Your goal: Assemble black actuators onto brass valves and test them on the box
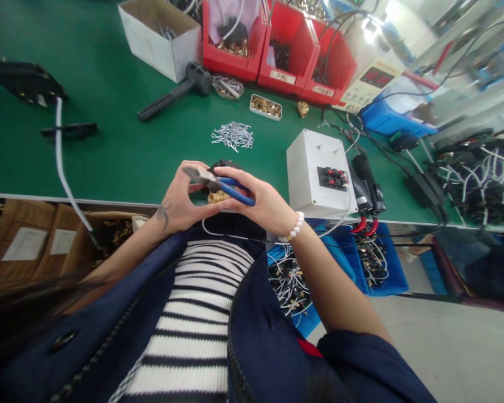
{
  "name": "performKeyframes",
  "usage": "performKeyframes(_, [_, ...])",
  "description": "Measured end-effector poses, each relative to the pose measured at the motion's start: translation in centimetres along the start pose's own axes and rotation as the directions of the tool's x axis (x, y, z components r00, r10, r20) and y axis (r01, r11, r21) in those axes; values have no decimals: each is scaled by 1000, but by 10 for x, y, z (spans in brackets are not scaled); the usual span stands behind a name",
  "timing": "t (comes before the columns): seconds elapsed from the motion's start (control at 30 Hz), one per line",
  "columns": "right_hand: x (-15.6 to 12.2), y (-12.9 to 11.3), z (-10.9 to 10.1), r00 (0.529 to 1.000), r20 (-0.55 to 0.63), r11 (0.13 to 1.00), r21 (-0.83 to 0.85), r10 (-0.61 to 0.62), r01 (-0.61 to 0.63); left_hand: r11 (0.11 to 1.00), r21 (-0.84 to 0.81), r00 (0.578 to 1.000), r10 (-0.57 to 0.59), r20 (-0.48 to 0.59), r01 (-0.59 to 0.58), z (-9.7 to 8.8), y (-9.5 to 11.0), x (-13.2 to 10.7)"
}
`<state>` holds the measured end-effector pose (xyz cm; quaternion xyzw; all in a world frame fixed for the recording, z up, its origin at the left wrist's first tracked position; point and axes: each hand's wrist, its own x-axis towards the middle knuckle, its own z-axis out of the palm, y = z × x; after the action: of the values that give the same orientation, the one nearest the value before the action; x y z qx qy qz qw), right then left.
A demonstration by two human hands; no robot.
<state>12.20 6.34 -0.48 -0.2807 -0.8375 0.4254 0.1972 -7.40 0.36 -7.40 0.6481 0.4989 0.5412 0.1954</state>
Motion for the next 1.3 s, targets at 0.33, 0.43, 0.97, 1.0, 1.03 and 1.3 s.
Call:
performKeyframes(0.33, [8, 14, 0, 995, 69, 997, -9, -74, 75, 999, -12, 999, -42, 28, 42, -2, 6, 3])
performKeyframes(0.43, [4, 12, 4, 999, 35, 994, -99, -34, 38, 998, 70, 999, 1, 35, -4, 0, 8, 3])
performKeyframes(0.97, [-17, 24, -14, 716, -639, 847, -516, -282, -126, 989, -55, 989, -131, 64, 135, 1, 7, 2])
performKeyframes(1.0, [-20, 24, -15, 834, -510, 822, -554, -209, -133, 990, -51, 990, -124, 67, 128, 1, 7, 2])
performKeyframes(1.03, [-21, 23, -17, 912, -386, 803, -583, -141, -122, 991, -49, 991, -119, 67, 122, 1, 6, 2])
performKeyframes(1.3, [-19, 21, -31, 581, -697, 864, -502, -420, 23, 998, -8, 996, -61, 58, 62, 2, 3, 2])
